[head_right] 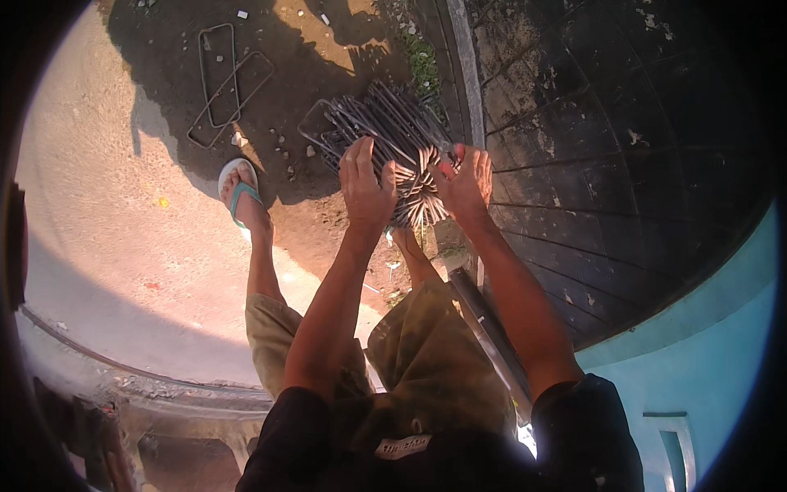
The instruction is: The person uses a hand saw to cut several long metal rods on a concrete floor. After cutting, the person walks through a narrow alleyway and enters a cluttered construction area, where they pick up a bundle of wire ties and a pair of pliers.
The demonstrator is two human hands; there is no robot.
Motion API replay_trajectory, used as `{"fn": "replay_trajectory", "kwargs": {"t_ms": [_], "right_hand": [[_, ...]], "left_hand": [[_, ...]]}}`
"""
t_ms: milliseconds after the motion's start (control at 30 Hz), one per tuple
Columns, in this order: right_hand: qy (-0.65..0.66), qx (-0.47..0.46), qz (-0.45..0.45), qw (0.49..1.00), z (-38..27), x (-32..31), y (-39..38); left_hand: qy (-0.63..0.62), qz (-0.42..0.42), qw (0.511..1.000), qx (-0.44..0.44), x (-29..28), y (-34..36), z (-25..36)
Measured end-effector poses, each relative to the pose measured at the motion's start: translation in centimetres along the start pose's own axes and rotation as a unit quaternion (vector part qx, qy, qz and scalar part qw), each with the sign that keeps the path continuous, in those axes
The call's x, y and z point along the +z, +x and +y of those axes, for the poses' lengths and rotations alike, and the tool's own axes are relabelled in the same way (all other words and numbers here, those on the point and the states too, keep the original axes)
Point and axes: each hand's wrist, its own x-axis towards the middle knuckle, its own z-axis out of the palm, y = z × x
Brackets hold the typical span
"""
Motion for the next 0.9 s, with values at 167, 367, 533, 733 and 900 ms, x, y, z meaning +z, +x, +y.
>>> {"fn": "replay_trajectory", "kwargs": {"t_ms": [167,367,533,733,900], "right_hand": [[-0.039,0.006,-0.070,0.997,1.4,3.7,4.6],[0.091,0.043,0.046,0.994,10.9,7.3,0.8],[0.086,-0.027,0.091,0.992,13.9,9.2,-0.3],[0.202,0.090,0.015,0.975,14.8,8.8,-0.7],[0.192,0.098,0.020,0.976,10.3,2.7,-0.8]], "left_hand": [[-0.117,0.075,0.932,-0.334,1.9,-2.9,-0.7],[0.157,-0.108,0.964,-0.187,7.8,-3.7,1.2],[0.152,-0.128,0.966,-0.166,10.2,-4.4,2.5],[0.026,-0.098,0.983,-0.156,6.5,-4.1,-1.3],[-0.137,-0.034,0.947,-0.289,2.7,-3.8,0.0]]}}
